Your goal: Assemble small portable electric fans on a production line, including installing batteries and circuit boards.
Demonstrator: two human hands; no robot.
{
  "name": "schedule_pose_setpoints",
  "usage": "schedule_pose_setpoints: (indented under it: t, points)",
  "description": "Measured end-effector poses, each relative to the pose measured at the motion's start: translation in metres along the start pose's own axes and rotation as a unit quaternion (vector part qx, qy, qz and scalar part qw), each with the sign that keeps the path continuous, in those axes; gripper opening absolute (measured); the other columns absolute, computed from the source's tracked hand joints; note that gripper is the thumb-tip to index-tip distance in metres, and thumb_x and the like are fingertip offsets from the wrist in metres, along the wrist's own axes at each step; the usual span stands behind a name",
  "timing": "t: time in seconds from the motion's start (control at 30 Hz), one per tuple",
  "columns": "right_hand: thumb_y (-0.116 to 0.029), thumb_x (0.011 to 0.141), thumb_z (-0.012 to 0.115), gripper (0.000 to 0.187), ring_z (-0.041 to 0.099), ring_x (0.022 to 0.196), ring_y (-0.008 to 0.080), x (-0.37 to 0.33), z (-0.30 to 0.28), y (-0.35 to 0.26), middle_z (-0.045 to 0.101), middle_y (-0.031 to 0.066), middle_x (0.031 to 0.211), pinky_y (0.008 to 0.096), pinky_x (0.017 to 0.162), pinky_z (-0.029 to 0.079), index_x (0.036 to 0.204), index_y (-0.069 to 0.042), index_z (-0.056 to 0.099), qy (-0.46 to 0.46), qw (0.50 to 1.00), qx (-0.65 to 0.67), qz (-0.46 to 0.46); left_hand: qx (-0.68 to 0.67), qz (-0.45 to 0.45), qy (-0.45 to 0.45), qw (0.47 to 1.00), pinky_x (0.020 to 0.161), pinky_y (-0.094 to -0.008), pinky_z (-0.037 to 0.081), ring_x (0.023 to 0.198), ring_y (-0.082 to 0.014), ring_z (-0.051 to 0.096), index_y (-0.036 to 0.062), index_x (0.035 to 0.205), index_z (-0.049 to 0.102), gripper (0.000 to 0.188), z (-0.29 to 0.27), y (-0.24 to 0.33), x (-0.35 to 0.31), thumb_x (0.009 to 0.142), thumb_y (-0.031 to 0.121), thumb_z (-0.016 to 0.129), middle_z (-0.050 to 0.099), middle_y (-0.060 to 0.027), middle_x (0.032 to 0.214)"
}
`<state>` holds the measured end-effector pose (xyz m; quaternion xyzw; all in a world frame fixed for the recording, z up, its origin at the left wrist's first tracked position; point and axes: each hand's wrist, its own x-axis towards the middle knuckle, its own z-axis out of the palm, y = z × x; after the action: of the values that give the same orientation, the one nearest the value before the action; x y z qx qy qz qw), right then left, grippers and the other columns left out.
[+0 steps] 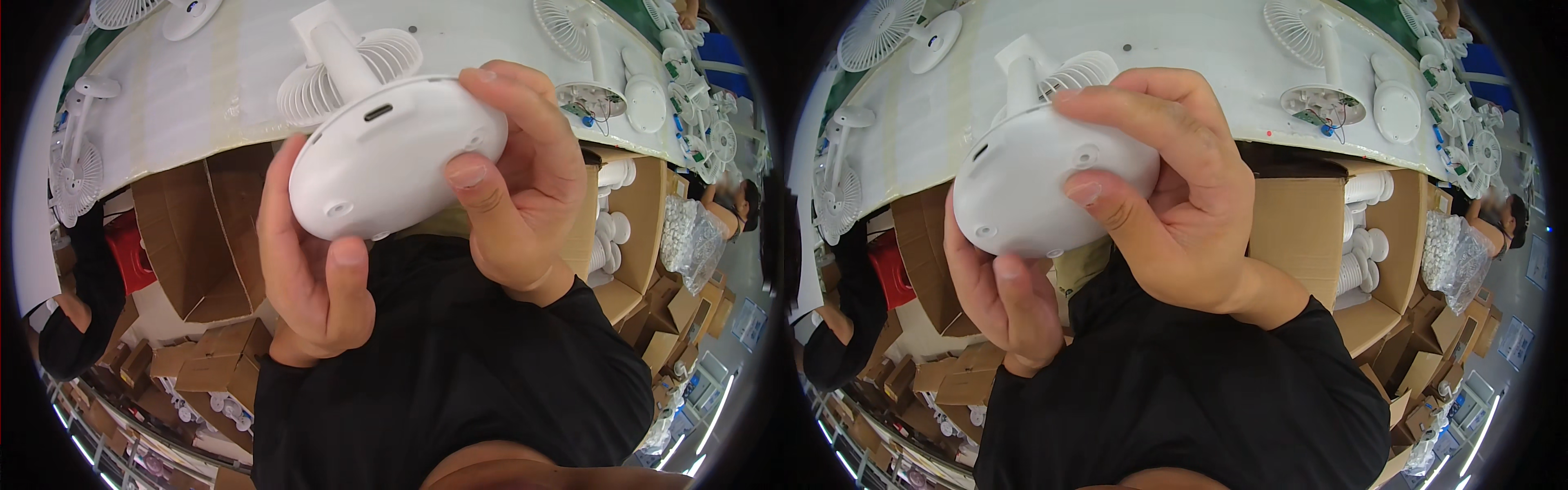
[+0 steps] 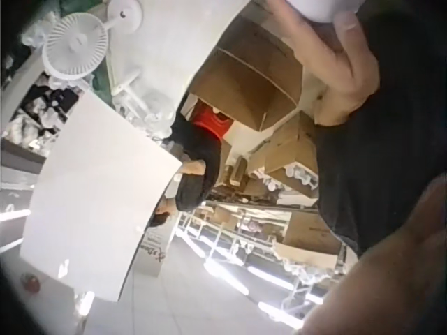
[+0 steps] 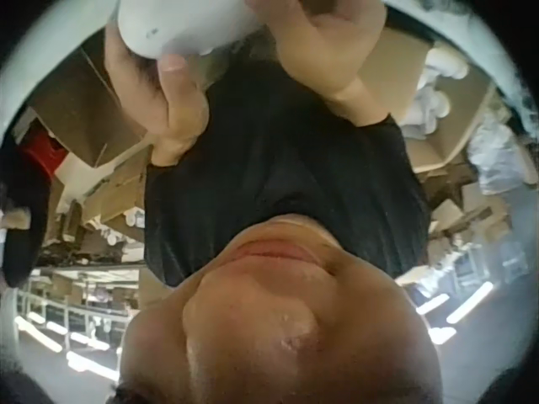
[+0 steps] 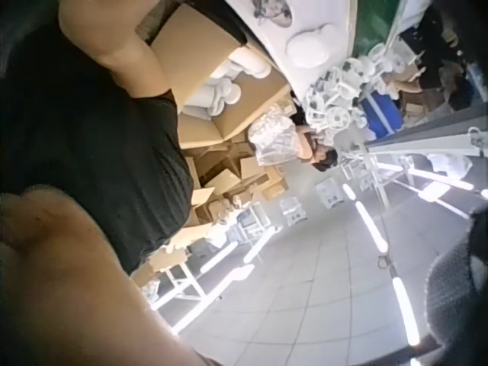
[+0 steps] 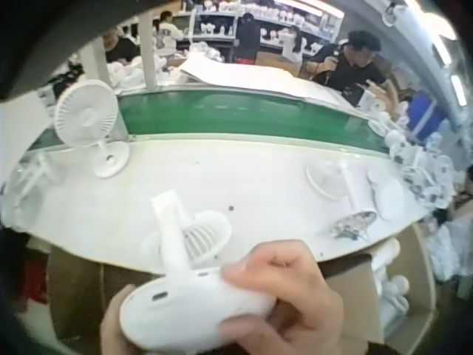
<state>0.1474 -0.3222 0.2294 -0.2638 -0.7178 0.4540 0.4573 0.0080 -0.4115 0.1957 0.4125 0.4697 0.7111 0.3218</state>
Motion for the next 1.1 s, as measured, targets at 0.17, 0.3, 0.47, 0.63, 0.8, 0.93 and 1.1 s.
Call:
schedule_pose_setpoints:
  t: [0.17, 0.3, 0.47, 0.63, 0.8, 0.93, 1.1]
  points:
    - [-0.010, 0.082, 0.068, 0.042, 0.049, 0.099, 0.0230, -0.002, -0.001, -0.003, 0.050, 0.0145, 0.119, 0.0302, 0.089, 0.040, 0.121, 0.002, 0.058, -0.015, 0.999, 0.024, 0.040, 0.050, -0.007, 0.008, 0.999, 0.085, -0.0312, 0.048, 0.106, -0.0256, 0.056, -0.0081, 0.132, 0.042, 0.054, -0.006, 0.001, -0.006, 0.093, 0.024, 0.060, 0.051, -0.0234, 0.130]
    - [-0.011, 0.079, 0.072, 0.039, 0.051, 0.091, 0.0208, 0.008, -0.009, -0.006, 0.054, 0.0128, 0.108, 0.0277, 0.082, 0.041, 0.114, 0.002, 0.062, -0.077, 0.996, 0.007, 0.039, 0.082, 0.011, 0.005, 0.997, 0.080, -0.0300, 0.049, 0.100, -0.0244, 0.058, -0.0073, 0.125, 0.048, 0.049, -0.003, -0.006, -0.008, 0.091, 0.023, 0.064, 0.056, -0.0231, 0.123]
    - [-0.014, 0.075, 0.079, 0.035, 0.052, 0.081, 0.0182, 0.009, -0.019, -0.001, 0.057, 0.0101, 0.095, 0.0249, 0.073, 0.041, 0.104, 0.000, 0.068, -0.124, 0.992, 0.007, 0.017, 0.135, 0.036, -0.041, 0.989, 0.074, -0.0294, 0.050, 0.087, -0.0243, 0.062, -0.0058, 0.116, 0.057, 0.044, -0.006, 0.001, -0.007, 0.086, 0.024, 0.071, 0.064, -0.0223, 0.109]
    - [-0.018, 0.072, 0.084, 0.034, 0.053, 0.077, 0.0173, 0.005, -0.023, 0.004, 0.058, 0.0085, 0.090, 0.0239, 0.070, 0.042, 0.099, -0.002, 0.070, -0.112, 0.992, 0.013, -0.059, 0.167, 0.084, -0.065, 0.980, 0.068, -0.0298, 0.052, 0.075, -0.0253, 0.064, -0.0042, 0.108, 0.062, 0.044, -0.009, 0.003, -0.003, 0.080, 0.025, 0.079, 0.069, -0.0211, 0.096]
    - [-0.020, 0.072, 0.084, 0.034, 0.054, 0.078, 0.0178, -0.004, -0.017, 0.002, 0.058, 0.0076, 0.092, 0.0246, 0.070, 0.044, 0.099, -0.005, 0.071, -0.074, 0.982, -0.021, -0.172, 0.095, 0.095, -0.058, 0.989, 0.072, -0.0328, 0.053, 0.081, -0.0266, 0.065, -0.0022, 0.107, 0.062, 0.046, -0.002, -0.003, 0.000, 0.081, 0.033, 0.078, 0.069, -0.0225, 0.101]
    - [-0.019, 0.073, 0.083, 0.033, 0.055, 0.080, 0.0183, -0.013, -0.014, -0.004, 0.059, 0.0072, 0.095, 0.0256, 0.073, 0.046, 0.101, -0.006, 0.070, -0.034, 0.972, -0.045, -0.229, -0.080, 0.064, 0.010, 0.995, 0.084, -0.0319, 0.046, 0.083, -0.0221, 0.058, 0.0049, 0.097, 0.056, 0.048, 0.027, -0.011, -0.003, 0.102, 0.048, 0.036, 0.060, -0.0148, 0.095]
    - [-0.014, 0.077, 0.079, 0.032, 0.055, 0.091, 0.0196, -0.031, -0.012, -0.020, 0.058, 0.0090, 0.106, 0.0268, 0.084, 0.045, 0.106, -0.007, 0.069, -0.009, 0.978, -0.042, -0.203, -0.296, 0.011, 0.077, 0.952, 0.069, -0.0290, 0.041, 0.067, -0.0158, 0.048, 0.0101, 0.083, 0.049, 0.042, 0.039, 0.000, 0.014, 0.105, 0.036, 0.025, 0.051, -0.0050, 0.072]
